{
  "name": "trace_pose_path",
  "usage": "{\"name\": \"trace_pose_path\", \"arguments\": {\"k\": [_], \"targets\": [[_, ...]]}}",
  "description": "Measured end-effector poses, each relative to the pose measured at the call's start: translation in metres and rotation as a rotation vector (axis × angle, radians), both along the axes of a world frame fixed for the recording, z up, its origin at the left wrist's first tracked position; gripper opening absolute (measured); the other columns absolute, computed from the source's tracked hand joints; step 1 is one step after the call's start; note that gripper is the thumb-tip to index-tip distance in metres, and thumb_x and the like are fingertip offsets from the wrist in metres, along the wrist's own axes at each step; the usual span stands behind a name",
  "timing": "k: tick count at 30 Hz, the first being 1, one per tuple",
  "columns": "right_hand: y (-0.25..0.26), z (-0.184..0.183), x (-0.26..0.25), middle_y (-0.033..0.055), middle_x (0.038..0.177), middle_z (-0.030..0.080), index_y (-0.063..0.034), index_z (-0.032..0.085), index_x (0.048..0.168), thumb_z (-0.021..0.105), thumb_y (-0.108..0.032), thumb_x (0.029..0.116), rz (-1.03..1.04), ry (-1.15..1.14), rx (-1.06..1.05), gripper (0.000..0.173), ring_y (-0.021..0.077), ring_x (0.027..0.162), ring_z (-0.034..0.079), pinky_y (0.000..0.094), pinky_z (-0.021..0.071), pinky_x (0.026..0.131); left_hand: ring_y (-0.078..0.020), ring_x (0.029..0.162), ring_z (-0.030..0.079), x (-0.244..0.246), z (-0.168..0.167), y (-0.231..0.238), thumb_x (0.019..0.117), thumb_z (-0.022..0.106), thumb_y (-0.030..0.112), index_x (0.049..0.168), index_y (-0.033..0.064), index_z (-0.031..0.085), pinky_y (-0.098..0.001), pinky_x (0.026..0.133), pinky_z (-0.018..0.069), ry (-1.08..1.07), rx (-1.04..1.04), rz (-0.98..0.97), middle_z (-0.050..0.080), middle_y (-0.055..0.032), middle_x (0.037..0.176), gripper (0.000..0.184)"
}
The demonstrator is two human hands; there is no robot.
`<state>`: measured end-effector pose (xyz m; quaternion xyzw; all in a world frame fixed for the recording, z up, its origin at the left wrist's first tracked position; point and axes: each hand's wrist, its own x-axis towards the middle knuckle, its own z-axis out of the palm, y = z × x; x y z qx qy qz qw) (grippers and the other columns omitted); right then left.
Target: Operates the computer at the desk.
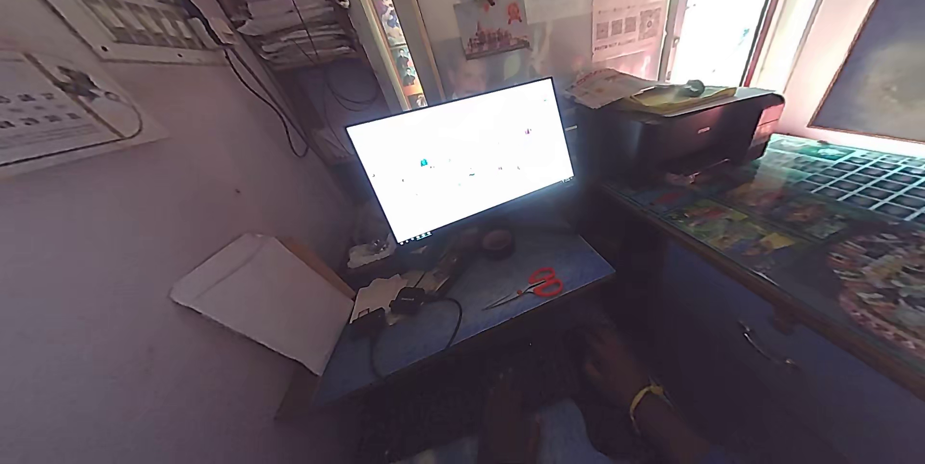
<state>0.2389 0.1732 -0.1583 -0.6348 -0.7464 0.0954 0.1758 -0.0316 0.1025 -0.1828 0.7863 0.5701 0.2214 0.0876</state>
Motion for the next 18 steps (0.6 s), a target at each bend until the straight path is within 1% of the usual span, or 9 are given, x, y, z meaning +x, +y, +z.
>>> {"name": "trace_pose_path", "arguments": {"k": [3,6,10,18], "targets": [[0.0002,-0.0009,0.0,0.0124,0.156,0.048,-0.0185,0.055,0.149,0.055,-0.035,0.0984,0.001,0.006,0.018,0.053,0.0286,0.145,0.045,0.0439,0.038,0.119,-0.0362,0.153,0.031,0.0,-0.0029,0.0004,0.102,0.051,0.044,0.143,-0.0023,0.054,-0.0519,0.125,0.0225,0.0,0.01,0.001,0.039,-0.0197,0.161,0.062],[0.0022,-0.0028,0.0003,0.0114,0.158,0.046,-0.0199,0.053,0.15,0.053,-0.037,0.1003,0.0,0.005,0.003,0.053,0.0277,0.147,0.043,0.0431,0.037,0.12,-0.0367,0.153,0.031,-0.0007,-0.0027,-0.0004,0.1024,0.05,0.043,0.14,-0.0035,0.056,-0.0511,0.126,0.0222,-0.015,0.011,0.002,0.039,-0.0199,0.161,0.061],[0.0028,-0.0027,0.0005,0.0119,0.159,0.045,-0.0194,0.054,0.15,0.052,-0.038,0.1013,0.003,0.002,0.0,0.052,0.028,0.147,0.042,0.0431,0.0365,0.12,-0.0368,0.152,0.031,-0.0007,-0.0022,-0.0007,0.1026,0.05,0.044,0.14,-0.0037,0.056,-0.0512,0.125,0.0225,-0.012,0.013,0.001,0.039,-0.0202,0.161,0.061],[0.002,-0.0058,0.0013,0.0112,0.156,0.048,-0.0202,0.058,0.146,0.055,-0.037,0.0984,-0.002,-0.01,0.035,0.051,0.0287,0.146,0.044,0.0441,0.0375,0.119,-0.0369,0.153,0.031,-0.0011,-0.0032,-0.0002,0.1024,0.05,0.043,0.14,-0.0038,0.056,-0.051,0.126,0.0224,-0.02,0.018,-0.003,0.039,-0.0202,0.161,0.061]]}}
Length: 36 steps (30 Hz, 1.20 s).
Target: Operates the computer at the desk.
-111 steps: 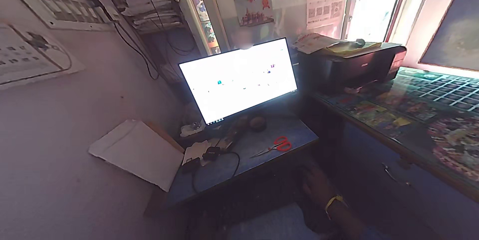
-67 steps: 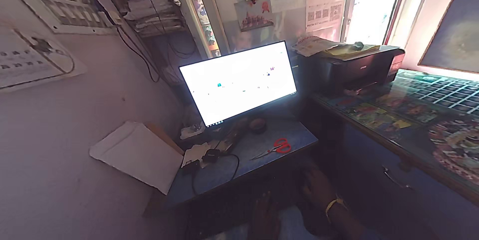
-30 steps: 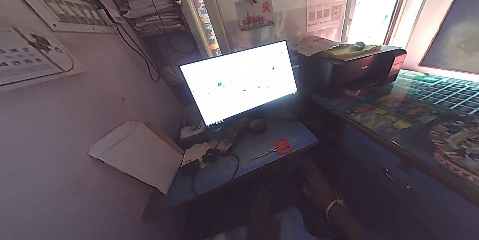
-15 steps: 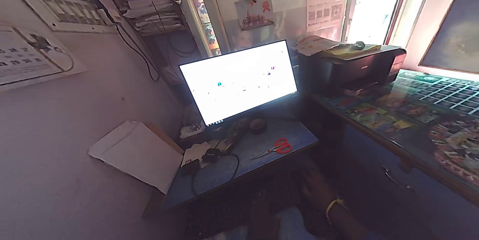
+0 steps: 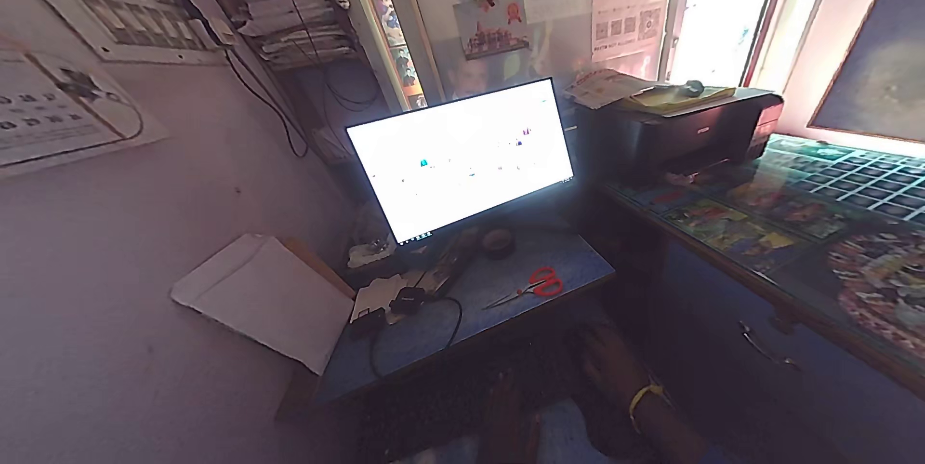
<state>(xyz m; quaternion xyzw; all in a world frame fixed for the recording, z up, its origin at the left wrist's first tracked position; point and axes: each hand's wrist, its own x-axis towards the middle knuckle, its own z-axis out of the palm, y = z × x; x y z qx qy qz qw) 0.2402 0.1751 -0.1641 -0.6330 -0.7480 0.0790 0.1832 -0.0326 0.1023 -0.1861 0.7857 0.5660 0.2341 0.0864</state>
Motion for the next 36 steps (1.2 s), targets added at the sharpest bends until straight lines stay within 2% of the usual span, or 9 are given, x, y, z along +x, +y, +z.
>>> {"name": "trace_pose_path", "arguments": {"k": [18,36], "targets": [[-0.0039,0.0061,-0.0002,0.0114,0.153,0.052,-0.0124,0.066,0.135,0.061,-0.036,0.0926,0.018,-0.004,-0.005,0.049,0.0325,0.142,0.047,0.0475,0.0402,0.116,-0.0366,0.152,0.031,0.0001,-0.0024,-0.0002,0.1022,0.05,0.046,0.14,-0.0034,0.057,-0.0508,0.125,0.0229,0.011,-0.002,0.015,0.039,-0.0202,0.161,0.062],[-0.0038,0.0062,-0.0003,0.0107,0.151,0.053,-0.0123,0.067,0.132,0.061,-0.037,0.0923,0.013,-0.014,-0.017,0.047,0.0324,0.141,0.048,0.047,0.0405,0.116,-0.0383,0.152,0.033,0.0003,-0.0025,-0.0011,0.1022,0.05,0.046,0.138,-0.0041,0.057,-0.0514,0.125,0.0244,0.016,0.022,0.016,0.04,-0.0212,0.16,0.062]]}}
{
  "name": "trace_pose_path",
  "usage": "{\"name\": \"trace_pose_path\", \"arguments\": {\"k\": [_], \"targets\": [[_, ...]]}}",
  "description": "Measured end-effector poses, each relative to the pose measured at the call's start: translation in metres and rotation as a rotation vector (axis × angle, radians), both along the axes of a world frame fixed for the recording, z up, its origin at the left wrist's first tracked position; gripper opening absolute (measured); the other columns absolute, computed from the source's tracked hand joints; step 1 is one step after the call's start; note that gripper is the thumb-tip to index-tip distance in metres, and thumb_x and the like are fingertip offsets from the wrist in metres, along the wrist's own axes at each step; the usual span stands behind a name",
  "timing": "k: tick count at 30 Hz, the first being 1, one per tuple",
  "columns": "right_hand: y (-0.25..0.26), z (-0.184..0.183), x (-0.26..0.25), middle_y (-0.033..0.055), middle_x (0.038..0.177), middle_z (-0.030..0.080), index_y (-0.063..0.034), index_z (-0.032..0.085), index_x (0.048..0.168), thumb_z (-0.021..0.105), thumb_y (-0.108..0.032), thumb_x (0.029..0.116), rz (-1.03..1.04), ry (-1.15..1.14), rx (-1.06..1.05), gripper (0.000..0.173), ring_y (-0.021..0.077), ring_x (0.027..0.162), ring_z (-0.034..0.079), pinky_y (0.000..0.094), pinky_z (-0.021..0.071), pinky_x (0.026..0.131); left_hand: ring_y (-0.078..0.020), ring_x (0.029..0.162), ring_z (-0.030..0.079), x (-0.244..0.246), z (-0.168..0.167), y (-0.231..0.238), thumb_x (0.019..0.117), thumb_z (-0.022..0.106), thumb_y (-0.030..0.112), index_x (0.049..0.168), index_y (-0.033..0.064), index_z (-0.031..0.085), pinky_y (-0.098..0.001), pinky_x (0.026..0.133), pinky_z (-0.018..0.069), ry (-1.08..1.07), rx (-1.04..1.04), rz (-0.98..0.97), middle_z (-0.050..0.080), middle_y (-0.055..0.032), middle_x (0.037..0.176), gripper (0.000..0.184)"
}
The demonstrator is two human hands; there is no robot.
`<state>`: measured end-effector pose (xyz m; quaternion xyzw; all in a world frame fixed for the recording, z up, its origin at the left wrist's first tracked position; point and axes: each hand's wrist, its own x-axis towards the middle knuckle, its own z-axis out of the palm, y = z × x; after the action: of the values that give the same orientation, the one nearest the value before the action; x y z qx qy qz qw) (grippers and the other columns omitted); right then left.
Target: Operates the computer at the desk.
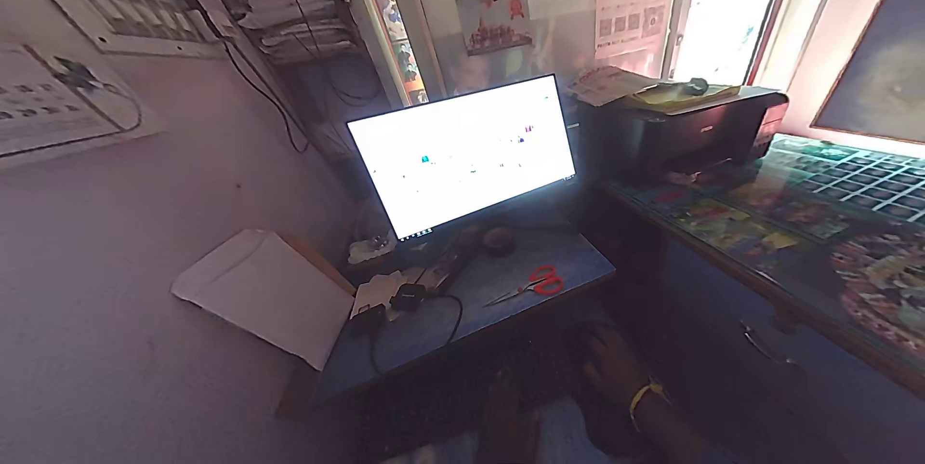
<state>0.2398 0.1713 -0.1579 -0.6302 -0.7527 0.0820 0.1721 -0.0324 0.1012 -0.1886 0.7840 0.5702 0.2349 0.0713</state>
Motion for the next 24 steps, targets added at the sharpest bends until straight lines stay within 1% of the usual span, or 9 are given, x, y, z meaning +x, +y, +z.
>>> {"name": "trace_pose_path", "arguments": {"k": [2,4,6,10,12,18,21,24], "targets": [[0.0,0.001,0.0,0.011,0.152,0.052,-0.0117,0.065,0.135,0.06,-0.038,0.0926,-0.003,-0.016,-0.012,0.05,0.0325,0.142,0.047,0.0471,0.0394,0.117,-0.0399,0.152,0.032,0.0,0.0,0.0,0.1022,0.05,0.046,0.14,-0.004,0.056,-0.0528,0.125,0.0243,0.012,0.014,0.003,0.039,-0.0218,0.16,0.063],[-0.001,0.004,-0.001,0.0119,0.154,0.051,-0.0115,0.058,0.144,0.061,-0.039,0.093,-0.013,-0.025,-0.037,0.058,0.0332,0.143,0.046,0.048,0.0382,0.118,-0.0399,0.153,0.03,0.001,0.0,0.001,0.1021,0.05,0.046,0.144,-0.0024,0.054,-0.0546,0.125,0.0224,0.02,0.015,0.008,0.039,-0.0213,0.16,0.064],[0.0,0.004,-0.001,0.0124,0.153,0.052,-0.0122,0.054,0.148,0.062,-0.038,0.0923,-0.02,-0.012,-0.02,0.062,0.0331,0.142,0.047,0.0485,0.0388,0.117,-0.0396,0.153,0.029,0.002,0.0,0.002,0.102,0.05,0.046,0.146,-0.0019,0.052,-0.0554,0.125,0.0207,0.018,0.015,0.009,0.039,-0.021,0.161,0.065],[0.0,0.006,-0.003,0.0136,0.154,0.05,-0.0136,0.053,0.149,0.063,-0.037,0.0913,-0.052,0.034,-0.03,0.063,0.0324,0.143,0.046,0.0471,0.039,0.118,-0.0397,0.153,0.03,0.001,0.003,0.001,0.1018,0.051,0.045,0.147,-0.0017,0.05,-0.0556,0.125,0.0217,0.006,0.003,0.014,0.04,-0.0201,0.16,0.065],[-0.002,0.009,-0.004,0.0136,0.155,0.049,-0.0147,0.052,0.15,0.063,-0.037,0.0927,-0.066,0.033,-0.043,0.062,0.0315,0.144,0.045,0.0462,0.0383,0.119,-0.038,0.153,0.028,0.002,0.008,0.001,0.1016,0.051,0.045,0.148,-0.0006,0.049,-0.0545,0.125,0.0209,0.008,-0.037,0.017,0.038,-0.0179,0.162,0.065],[-0.004,0.012,-0.004,0.0137,0.156,0.047,-0.0166,0.049,0.153,0.061,-0.036,0.0956,-0.071,0.044,-0.076,0.061,0.0313,0.145,0.044,0.0461,0.0378,0.119,-0.0363,0.153,0.03,0.001,0.003,0.002,0.1012,0.051,0.045,0.147,0.0001,0.052,-0.0536,0.125,0.0226,0.0,-0.014,-0.003,0.038,-0.0177,0.162,0.064],[-0.002,0.011,-0.003,0.0127,0.156,0.048,-0.0174,0.048,0.153,0.057,-0.036,0.0974,-0.065,0.035,-0.085,0.06,0.031,0.146,0.043,0.046,0.0364,0.12,-0.0358,0.153,0.031,0.001,0.003,0.003,0.1013,0.051,0.045,0.146,0.0005,0.053,-0.0535,0.125,0.023,0.003,-0.007,-0.01,0.039,-0.0178,0.161,0.063],[-0.001,0.008,-0.003,0.0117,0.157,0.048,-0.0185,0.049,0.154,0.053,-0.036,0.0993,-0.048,0.012,-0.081,0.057,0.0302,0.148,0.041,0.0458,0.0337,0.122,-0.0358,0.152,0.032,0.001,0.003,0.003,0.102,0.05,0.045,0.145,0.0008,0.054,-0.0532,0.125,0.0227,0.022,-0.014,-0.008,0.039,-0.0178,0.161,0.062]]}}
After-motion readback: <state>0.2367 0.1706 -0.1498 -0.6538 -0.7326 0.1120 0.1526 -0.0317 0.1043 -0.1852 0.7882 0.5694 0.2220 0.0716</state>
